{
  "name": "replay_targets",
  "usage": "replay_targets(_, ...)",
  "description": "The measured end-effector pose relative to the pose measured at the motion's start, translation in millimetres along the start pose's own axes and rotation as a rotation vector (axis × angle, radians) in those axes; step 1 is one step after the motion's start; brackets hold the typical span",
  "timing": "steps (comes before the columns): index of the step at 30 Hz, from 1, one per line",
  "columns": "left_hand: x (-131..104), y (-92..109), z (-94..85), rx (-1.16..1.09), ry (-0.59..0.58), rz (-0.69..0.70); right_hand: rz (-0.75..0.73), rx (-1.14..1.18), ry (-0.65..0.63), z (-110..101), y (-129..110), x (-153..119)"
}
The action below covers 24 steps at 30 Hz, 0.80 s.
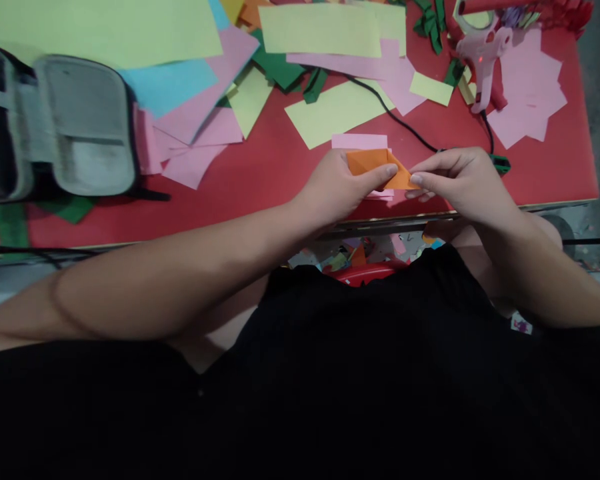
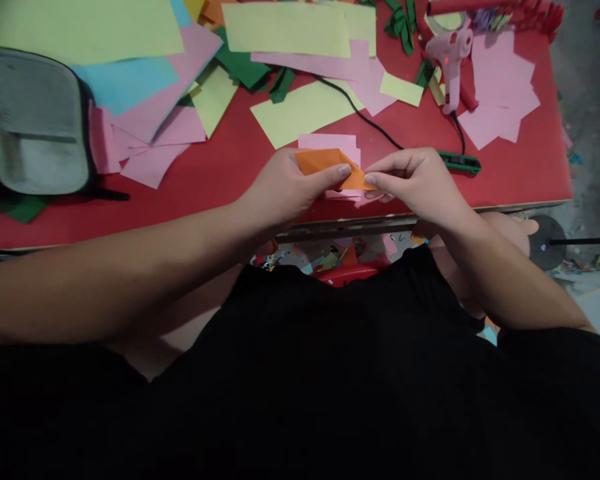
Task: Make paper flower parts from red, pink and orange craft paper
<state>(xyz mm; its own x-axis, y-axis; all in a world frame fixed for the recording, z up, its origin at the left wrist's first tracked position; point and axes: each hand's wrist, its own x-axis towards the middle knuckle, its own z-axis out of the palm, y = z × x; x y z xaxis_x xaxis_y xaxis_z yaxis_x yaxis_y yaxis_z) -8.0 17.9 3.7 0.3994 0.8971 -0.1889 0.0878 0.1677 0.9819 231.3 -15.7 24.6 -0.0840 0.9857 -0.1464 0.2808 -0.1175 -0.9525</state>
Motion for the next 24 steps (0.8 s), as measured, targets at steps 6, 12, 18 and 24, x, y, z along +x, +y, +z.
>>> replay_targets(6, 1.8, -2.4, -0.7, 0.019, -0.008, 0.007, -0.022, -0.019, 0.012, 0.8, -2.0, -1.8)
replay_targets(12, 0.5, 0.9, -0.8, 0.014, -0.001, -0.007, -0.046, -0.038, 0.015, 0.1, 0.7, -2.5)
replay_targets(18, 0.5, 1.5, -1.2, 0.048, -0.017, 0.004, -0.043, -0.022, 0.001, -2.6, 6.3, -2.3)
replay_targets(24, -0.2, 1.1, -1.6, 0.122, 0.000, -0.002, -0.051, -0.070, 0.016, -2.3, 5.6, -4.2)
